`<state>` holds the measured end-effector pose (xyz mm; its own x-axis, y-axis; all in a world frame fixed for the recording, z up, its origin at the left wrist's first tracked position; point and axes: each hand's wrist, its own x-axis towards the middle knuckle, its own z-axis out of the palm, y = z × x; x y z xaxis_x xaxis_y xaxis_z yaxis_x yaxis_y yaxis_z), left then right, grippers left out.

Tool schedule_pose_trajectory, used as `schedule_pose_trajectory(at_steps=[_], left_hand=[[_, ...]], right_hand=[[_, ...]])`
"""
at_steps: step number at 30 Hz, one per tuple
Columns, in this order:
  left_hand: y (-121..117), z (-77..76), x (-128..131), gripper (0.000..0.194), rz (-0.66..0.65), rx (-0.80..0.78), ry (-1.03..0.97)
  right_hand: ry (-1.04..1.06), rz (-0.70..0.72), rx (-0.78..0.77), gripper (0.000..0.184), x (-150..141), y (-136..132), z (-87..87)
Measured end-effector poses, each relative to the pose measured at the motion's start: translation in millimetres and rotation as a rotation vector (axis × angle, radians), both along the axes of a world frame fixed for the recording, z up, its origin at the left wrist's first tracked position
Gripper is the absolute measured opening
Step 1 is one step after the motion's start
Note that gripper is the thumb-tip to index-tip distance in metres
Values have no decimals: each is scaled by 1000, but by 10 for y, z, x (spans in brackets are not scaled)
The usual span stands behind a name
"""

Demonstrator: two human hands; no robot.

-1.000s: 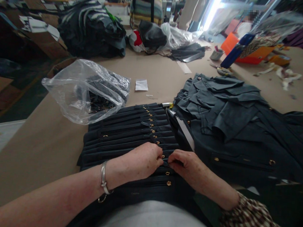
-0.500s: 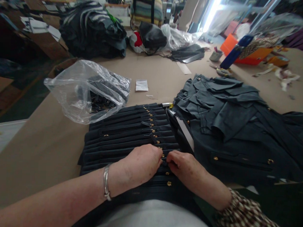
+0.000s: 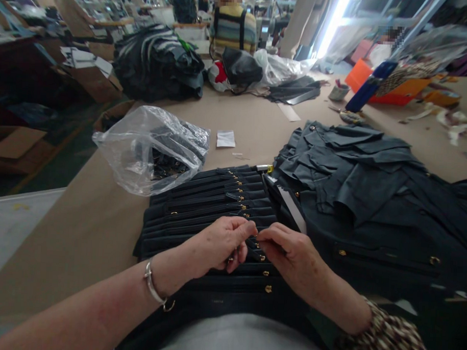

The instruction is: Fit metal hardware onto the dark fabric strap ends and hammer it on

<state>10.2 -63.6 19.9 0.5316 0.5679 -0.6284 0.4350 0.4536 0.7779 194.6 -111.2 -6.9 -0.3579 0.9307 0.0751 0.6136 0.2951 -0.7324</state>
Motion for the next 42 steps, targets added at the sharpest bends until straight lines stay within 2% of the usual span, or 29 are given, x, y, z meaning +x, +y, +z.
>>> schedule_pose_trajectory(at_steps=[1,3,7,10,13,18,22,26,28,30,33,35,38,42], left_hand=[[-4,19,4,52,57,-91,-60],[-21,41,18,59,135,-164,-124],[-71,15,62,58,207,-118,-84],[-95,-29,80,58,189,-115,-114],[-93,-65,65,59,193,-202,-174],[-75,-103,-1,53,177,-298,-193],[-83,-99,-40,44,97,-270,-155],[-102,-71,-35,28,10,-244,-76],[-110,-73,-15,23,-42,-179,-39],[-115,-91,14,19,-105,-69,-7],[-112,-120,69,15,-202,119,59],[-106,-119,111,15,-266,264,124],[-103,-88,167,20,-369,442,209],[-125,-73,197,23,-448,478,298]], right_hand=[[36,10,13,14,-45,0,40],[68,23,33,12,-137,1,89],[108,26,31,10,-273,20,61],[131,46,15,11,-304,46,17],[141,44,1,14,-278,77,28],[149,43,-126,16,-153,123,93],[104,-37,-147,11,-20,99,73],[167,37,-178,11,70,-15,54],[280,10,-280,6,86,-81,58],[431,-48,-458,0,96,-132,54],[537,-82,-636,3,125,-175,11],[453,-92,-593,3,155,-190,-46],[233,-93,-432,8,194,-212,-136],[157,-14,-332,15,209,-240,-189]])
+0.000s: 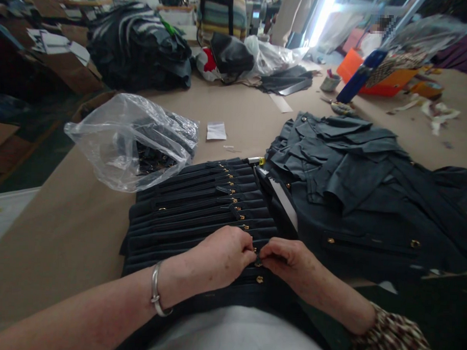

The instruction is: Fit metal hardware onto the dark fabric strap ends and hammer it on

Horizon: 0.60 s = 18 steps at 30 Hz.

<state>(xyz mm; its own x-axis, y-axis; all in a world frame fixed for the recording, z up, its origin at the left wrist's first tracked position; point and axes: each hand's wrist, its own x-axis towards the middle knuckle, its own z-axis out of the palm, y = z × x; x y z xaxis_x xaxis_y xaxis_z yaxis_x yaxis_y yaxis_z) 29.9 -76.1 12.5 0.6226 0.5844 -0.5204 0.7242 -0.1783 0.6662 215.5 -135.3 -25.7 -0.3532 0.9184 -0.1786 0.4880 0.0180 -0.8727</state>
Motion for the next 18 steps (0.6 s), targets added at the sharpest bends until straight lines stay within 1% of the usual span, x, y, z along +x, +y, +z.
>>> schedule_pose_trajectory(at_steps=[3,6,8,11,14,18], left_hand=[[-26,-28,-3,23,-10,14,16],[-50,-53,6,23,-11,36,2],[-61,-55,23,23,-10,53,9],[-75,-42,49,24,-13,72,17],[-85,-25,56,23,-13,74,8],[-89,-9,43,23,-8,67,11]], right_hand=[[35,1,-41,20,1,-10,5],[50,30,-52,18,9,-15,4],[37,48,-43,19,15,-18,-5],[-22,37,-49,23,17,-15,-22],[-64,0,-23,20,14,-5,-34],[-78,3,29,19,15,-8,-54]])
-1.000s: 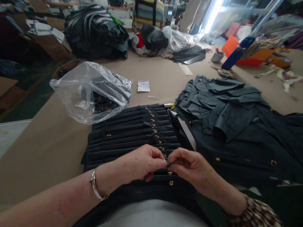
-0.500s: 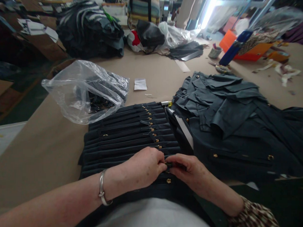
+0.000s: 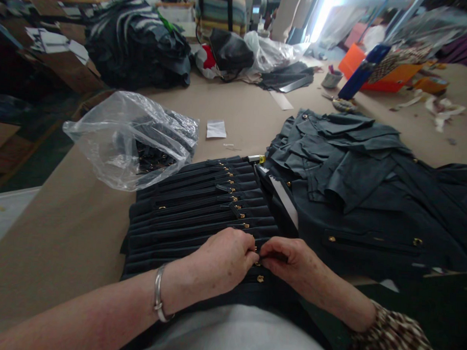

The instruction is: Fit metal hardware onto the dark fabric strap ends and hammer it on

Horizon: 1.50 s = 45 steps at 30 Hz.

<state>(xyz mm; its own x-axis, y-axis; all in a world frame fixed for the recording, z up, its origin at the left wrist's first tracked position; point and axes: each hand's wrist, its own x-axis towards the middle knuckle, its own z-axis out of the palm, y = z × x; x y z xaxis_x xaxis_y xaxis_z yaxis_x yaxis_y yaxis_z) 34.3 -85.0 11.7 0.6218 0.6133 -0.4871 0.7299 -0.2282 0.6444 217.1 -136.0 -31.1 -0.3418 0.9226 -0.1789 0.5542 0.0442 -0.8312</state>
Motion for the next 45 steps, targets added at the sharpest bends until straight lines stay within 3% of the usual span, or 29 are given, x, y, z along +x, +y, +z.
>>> schedule_pose_trajectory(at_steps=[10,16,22,28,32,35,38,42,45], left_hand=[[-33,-14,22,23,-27,48,39],[-70,-27,5,24,-52,122,83],[-97,-21,33,29,-116,225,188],[-46,-22,-75,30,-81,205,228],[42,7,-192,30,78,109,-13],[56,47,-211,38,314,-205,-300],[17,85,-161,51,528,-494,-442],[-43,97,-82,55,628,-531,-506],[-69,84,-57,55,689,-508,-520]], right_hand=[[-148,78,73,20,16,-43,7],[-259,94,20,19,-6,-72,10],[-362,109,68,14,-71,-93,-11],[-363,117,114,14,-50,-81,18],[-183,30,145,14,-65,9,156],[69,-71,133,7,-195,78,259],[414,-145,-7,15,-398,107,297],[862,-215,-300,21,-593,98,268],[898,-276,-358,26,-621,96,240]])
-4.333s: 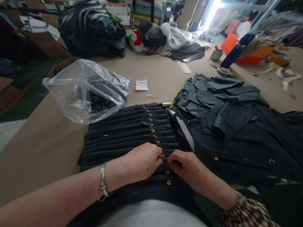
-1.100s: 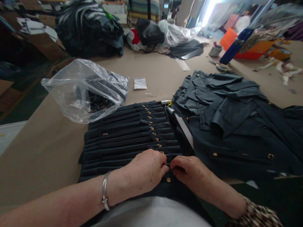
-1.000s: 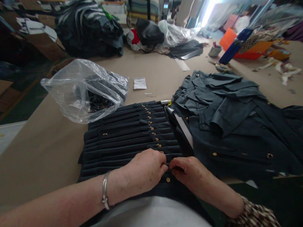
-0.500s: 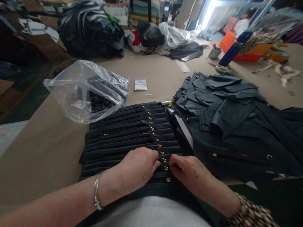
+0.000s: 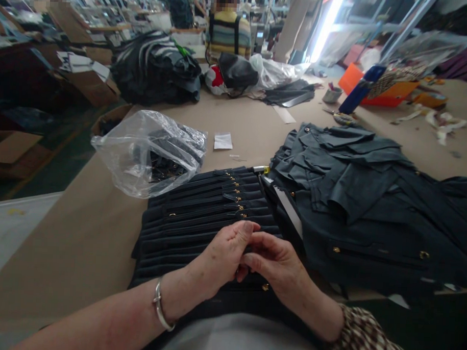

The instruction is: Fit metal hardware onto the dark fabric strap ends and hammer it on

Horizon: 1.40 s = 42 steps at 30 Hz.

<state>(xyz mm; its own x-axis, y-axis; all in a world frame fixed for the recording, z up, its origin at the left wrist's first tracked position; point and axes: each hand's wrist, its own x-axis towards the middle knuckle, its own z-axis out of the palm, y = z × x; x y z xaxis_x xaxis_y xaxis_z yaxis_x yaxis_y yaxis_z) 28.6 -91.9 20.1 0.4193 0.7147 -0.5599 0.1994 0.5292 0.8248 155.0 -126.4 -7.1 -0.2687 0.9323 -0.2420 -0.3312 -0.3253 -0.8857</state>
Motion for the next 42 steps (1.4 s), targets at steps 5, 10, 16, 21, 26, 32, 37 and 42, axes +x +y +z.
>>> schedule_pose_trajectory(at_steps=[5,10,16,21,26,32,37,42], left_hand=[[-24,-49,16,59,-14,16,17],[-11,-109,-21,62,-72,139,-8],[-58,-61,-55,52,-152,32,9],[-134,-3,11,39,-278,-101,20],[-133,-31,-8,22,-466,76,236],[-185,-74,-17,28,-662,409,429],[-215,-184,-21,36,-684,533,517],[-217,-182,-27,37,-719,586,602]], right_hand=[[15,15,-57,22,13,-1,7],[-126,-114,256,16,100,-58,98],[-738,15,598,7,419,-121,88],[-1006,161,750,21,516,-218,37],[-864,154,522,14,549,-398,-29],[-860,160,404,16,585,-547,-295],[-866,111,453,20,555,-527,-383],[-943,158,435,23,525,-494,-375]])
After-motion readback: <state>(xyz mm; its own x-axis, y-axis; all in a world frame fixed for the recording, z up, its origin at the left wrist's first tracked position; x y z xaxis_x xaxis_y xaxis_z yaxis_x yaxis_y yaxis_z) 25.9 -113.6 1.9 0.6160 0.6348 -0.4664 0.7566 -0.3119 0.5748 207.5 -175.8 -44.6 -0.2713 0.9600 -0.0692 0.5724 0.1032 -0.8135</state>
